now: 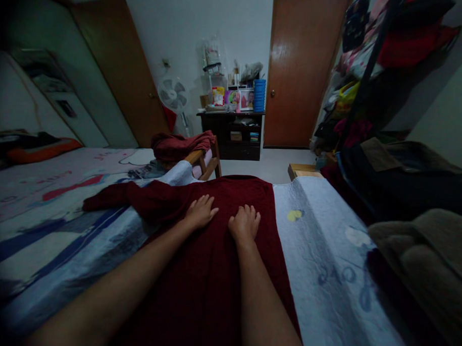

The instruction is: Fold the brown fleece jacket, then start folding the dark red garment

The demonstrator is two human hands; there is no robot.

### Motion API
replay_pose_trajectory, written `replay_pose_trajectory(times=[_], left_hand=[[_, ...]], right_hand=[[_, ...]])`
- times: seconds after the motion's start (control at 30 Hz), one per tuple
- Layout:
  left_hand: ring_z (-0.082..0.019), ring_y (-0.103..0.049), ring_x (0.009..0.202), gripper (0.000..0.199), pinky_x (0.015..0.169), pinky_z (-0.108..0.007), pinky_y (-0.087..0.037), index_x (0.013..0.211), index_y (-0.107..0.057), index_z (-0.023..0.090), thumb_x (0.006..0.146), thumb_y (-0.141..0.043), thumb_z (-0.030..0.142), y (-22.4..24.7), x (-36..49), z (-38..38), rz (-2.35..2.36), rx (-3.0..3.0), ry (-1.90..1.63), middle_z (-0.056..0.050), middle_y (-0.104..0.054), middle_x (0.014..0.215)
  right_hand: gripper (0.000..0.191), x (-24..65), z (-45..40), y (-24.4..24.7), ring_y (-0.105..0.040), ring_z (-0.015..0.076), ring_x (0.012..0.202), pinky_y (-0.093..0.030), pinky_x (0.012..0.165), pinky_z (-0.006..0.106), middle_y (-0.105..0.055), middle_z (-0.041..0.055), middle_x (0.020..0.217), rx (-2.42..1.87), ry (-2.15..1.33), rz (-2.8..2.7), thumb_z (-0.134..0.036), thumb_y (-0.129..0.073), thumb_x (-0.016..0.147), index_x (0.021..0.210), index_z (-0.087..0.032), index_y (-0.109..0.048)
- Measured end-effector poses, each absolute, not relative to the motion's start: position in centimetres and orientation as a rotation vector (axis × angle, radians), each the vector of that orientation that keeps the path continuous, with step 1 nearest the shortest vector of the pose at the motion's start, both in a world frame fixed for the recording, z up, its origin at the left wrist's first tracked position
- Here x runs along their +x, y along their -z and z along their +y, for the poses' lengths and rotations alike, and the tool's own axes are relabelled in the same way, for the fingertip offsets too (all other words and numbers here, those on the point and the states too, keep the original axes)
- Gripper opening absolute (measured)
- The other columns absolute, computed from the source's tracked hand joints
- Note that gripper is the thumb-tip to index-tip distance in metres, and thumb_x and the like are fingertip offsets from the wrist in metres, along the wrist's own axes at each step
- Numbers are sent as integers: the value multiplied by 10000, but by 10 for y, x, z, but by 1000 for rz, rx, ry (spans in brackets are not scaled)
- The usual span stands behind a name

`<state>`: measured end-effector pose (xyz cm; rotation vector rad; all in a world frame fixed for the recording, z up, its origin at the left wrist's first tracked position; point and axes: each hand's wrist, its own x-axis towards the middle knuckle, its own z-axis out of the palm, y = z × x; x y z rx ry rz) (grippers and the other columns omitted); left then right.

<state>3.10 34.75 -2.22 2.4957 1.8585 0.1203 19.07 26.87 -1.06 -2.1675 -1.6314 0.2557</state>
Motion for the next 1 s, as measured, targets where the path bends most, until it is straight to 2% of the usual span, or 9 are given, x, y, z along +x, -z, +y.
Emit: replay_pose_trajectory(times=[0.13, 0.27, 0.43, 0.53, 0.63, 0.77, 0.9, 1.0], left_hand=[[-284, -191, 1465, 703, 1154, -464, -216, 1493, -302, 158, 945, -275, 596, 32, 20, 327, 1816, 2475, -80, -136, -233, 1585], [-289, -172, 1470, 709, 1161, -450, -200, 1496, -308, 184, 938, -257, 619, 33, 17, 323, 1837, 2479, -96, -119, -232, 1589], [-326, -207, 1456, 681, 1139, -477, -230, 1475, -354, 218, 929, -302, 621, 24, 12, 310, 1916, 2415, -98, -149, -259, 1574], [-329, -262, 1437, 654, 1121, -466, -272, 1456, -383, 188, 925, -378, 569, 14, 6, 294, 1930, 2368, -53, -176, -306, 1550], [-304, -402, 1361, 550, 1080, -436, -347, 1382, -478, 184, 892, -500, 433, -8, 3, 280, 1888, 2417, -53, -161, -454, 1462], [-271, -465, 1275, 386, 1039, -422, -394, 1247, -584, 229, 873, -509, 283, -54, -6, 271, 1958, 2578, -327, -92, -521, 1394], [-368, -453, 1233, 364, 964, -505, -426, 1196, -608, 198, 860, -478, 248, -92, -32, 275, 2452, 2383, -555, -137, -514, 1355], [-435, -493, 1172, 378, 878, -560, -457, 1185, -608, 184, 835, -480, 251, -101, -54, 281, 2652, 2124, -474, -173, -524, 1324]], right_hand=[[457, 190, 268, 10, -354, 285, 1363, -185, 1128, 463, -506, 115, 1421, -2161, -259, -1638, -274, -516, 836, 1269, -144, -583], [453, 190, 268, 9, -339, 279, 1371, -171, 1127, 453, -495, 115, 1431, -2173, -270, -1645, -279, -509, 842, 1271, -153, -579], [468, 192, 269, 11, -337, 275, 1373, -176, 1121, 452, -497, 121, 1428, -2160, -274, -1651, -279, -505, 841, 1285, -144, -568], [449, 193, 269, 13, -356, 282, 1357, -183, 1115, 454, -515, 122, 1408, -2145, -263, -1646, -278, -513, 833, 1257, -148, -588], [438, 194, 270, 12, -378, 286, 1338, -195, 1107, 453, -537, 120, 1382, -2126, -265, -1622, -277, -523, 827, 1239, -147, -598], [437, 197, 270, 8, -447, 274, 1275, -240, 1076, 443, -591, 141, 1300, -2104, -303, -1580, -275, -515, 836, 1241, -131, -593], [449, 198, 270, 6, -486, 278, 1230, -274, 1049, 444, -612, 150, 1266, -2085, -325, -1565, -279, -529, 829, 1245, -124, -591], [422, 198, 270, 5, -498, 280, 1220, -284, 1046, 439, -620, 142, 1259, -2080, -331, -1559, -263, -533, 825, 1216, -126, -610]])
